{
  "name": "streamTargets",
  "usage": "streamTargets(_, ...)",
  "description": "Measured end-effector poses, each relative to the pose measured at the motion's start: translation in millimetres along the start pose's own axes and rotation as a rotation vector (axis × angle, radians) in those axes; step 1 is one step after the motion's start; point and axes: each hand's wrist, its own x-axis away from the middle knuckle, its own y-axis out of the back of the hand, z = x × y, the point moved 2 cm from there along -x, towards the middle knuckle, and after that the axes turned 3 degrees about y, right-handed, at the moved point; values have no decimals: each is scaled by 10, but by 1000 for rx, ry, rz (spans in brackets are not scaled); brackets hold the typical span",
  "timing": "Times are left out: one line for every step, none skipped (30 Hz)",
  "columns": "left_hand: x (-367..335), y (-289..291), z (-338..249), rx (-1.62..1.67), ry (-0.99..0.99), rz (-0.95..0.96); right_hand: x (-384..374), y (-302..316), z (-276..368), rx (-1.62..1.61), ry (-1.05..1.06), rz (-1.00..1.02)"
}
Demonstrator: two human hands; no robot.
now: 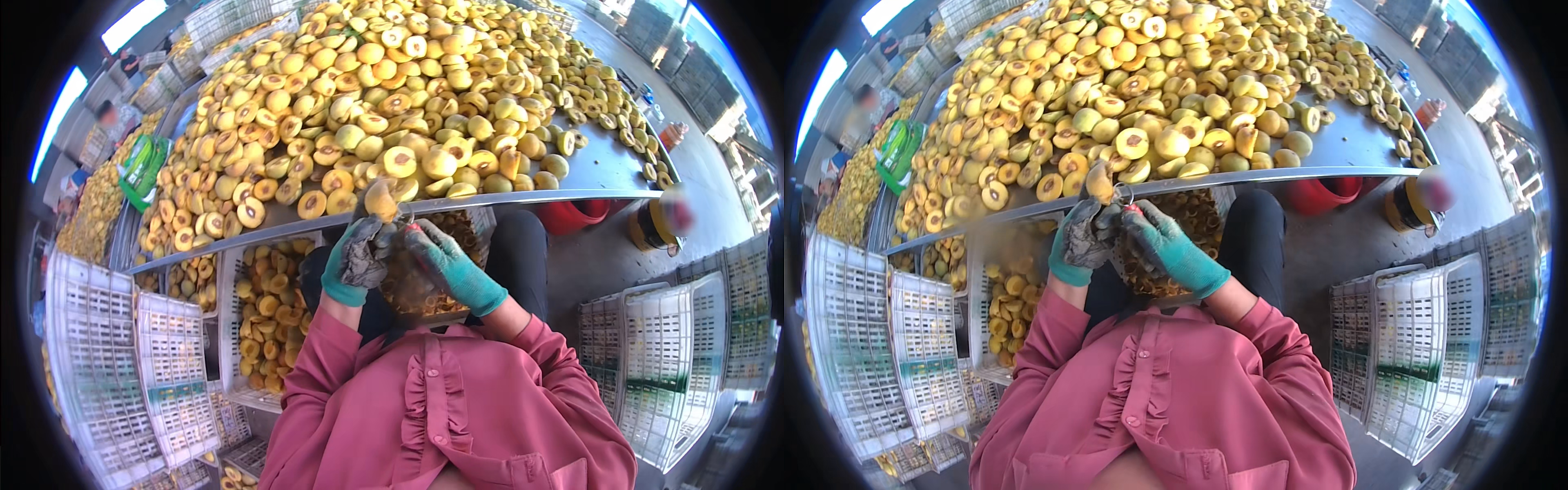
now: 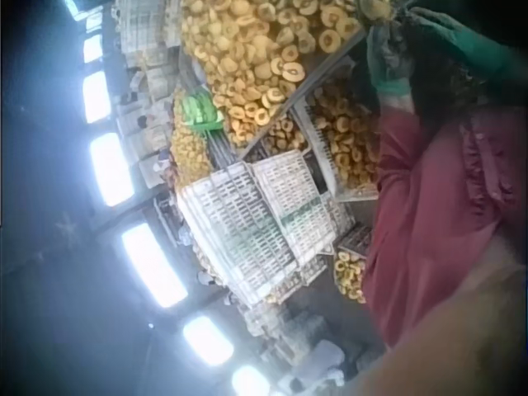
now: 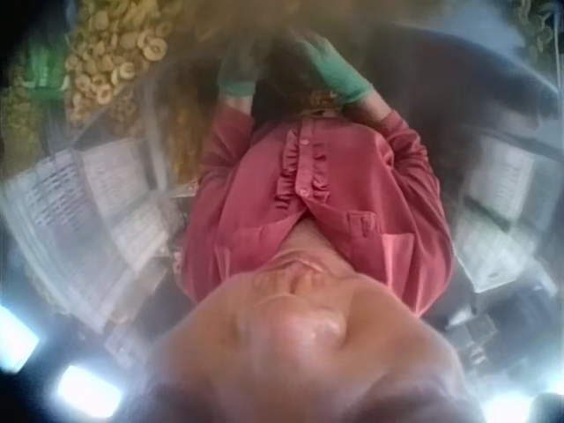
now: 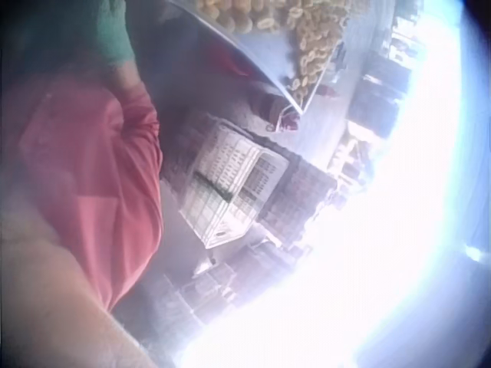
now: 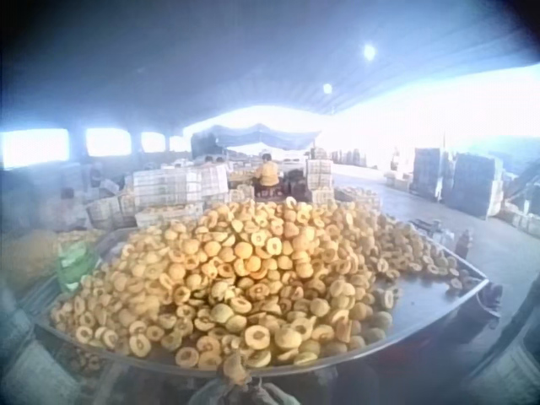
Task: The person pits peaches by hand using a small curved blade, picking them from a crate and placing the halves onto a metal table and the pits into a separate basket.
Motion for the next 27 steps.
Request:
streamTargets(35, -77, -51, 80, 74, 75, -17, -5, 42, 59, 19, 7)
streamTargets(59, -139, -75, 159, 150, 153, -24, -13, 74, 116, 37, 13)
streamTargets(61, -163, -74, 157, 145, 145, -28, -22, 103, 171, 53, 18)
streamTargets(64, -191, -63, -29, 19, 113, -39, -35, 86, -31, -7, 49)
streamTargets(65, -226, -44, -215, -105, 81, -41, -52, 72, -233, -67, 77)
streamTargets(67, -265, -23, -403, -226, 49, -37, -78, 74, -190, -37, 59)
streamTargets(59, -303, -2, -590, -347, 18, -33, -93, 67, -192, -40, 59)
streamTargets(55, -334, 10, -778, -466, -12, -29, -102, 63, -188, -18, 48)
streamTargets(54, -353, 8, -965, -586, -43, -25, -105, 60, -183, 4, 37)
streamTargets(9, -300, 26, -641, -377, -49, -19, -100, 57, -184, 2, 39)
streamTargets(-26, -247, 47, -292, -205, -110, -11, -93, 57, -155, 7, 45)
streamTargets(-25, -233, 73, -157, -150, -79, -3, -88, 56, -126, 12, 51)
streamTargets(-10, -291, 81, -22, -90, -48, 7, -74, 37, -129, 8, 49)
streamTargets(29, -382, 43, 119, 40, -8, 14, -59, 21, -117, 28, 52)
streamTargets(24, -402, 49, 120, 44, -12, 21, -46, 9, -106, 49, 55)
streamTargets(38, -408, 30, 7, -25, -8, 32, -69, 45, -109, 45, 61)
streamTargets(48, -406, 10, -107, -93, -4, 52, -93, 106, -55, 57, 75)
streamTargets(43, -345, -1, 51, 39, 76, 63, -112, 140, -1, 69, 89)
streamTargets(48, -344, -6, 52, 39, 73, 64, -94, 116, -2, 66, 90)
streamTargets(57, -355, -9, 24, 32, 105, 60, -72, 95, 104, 143, 90)
streamTargets(66, -373, -9, -4, 26, 137, 64, -57, 84, 210, 220, 89)
streamTargets(72, -387, -1, -2, 27, 134, 72, -54, 82, 209, 216, 90)
streamTargets(77, -411, -6, -218, -79, 132, 85, -48, 94, 254, 270, 75)
streamTargets(79, -432, -9, -434, -184, 129, 101, -37, 108, 300, 324, 59)
streamTargets(86, -415, -26, -434, -183, 123, 119, -38, 154, 297, 320, 63)
streamTargets(86, -399, -55, -498, -184, 153, 142, -31, 221, 342, 285, 103)
streamTargets(78, -394, -72, -563, -184, 183, 155, -10, 250, 386, 249, 143)
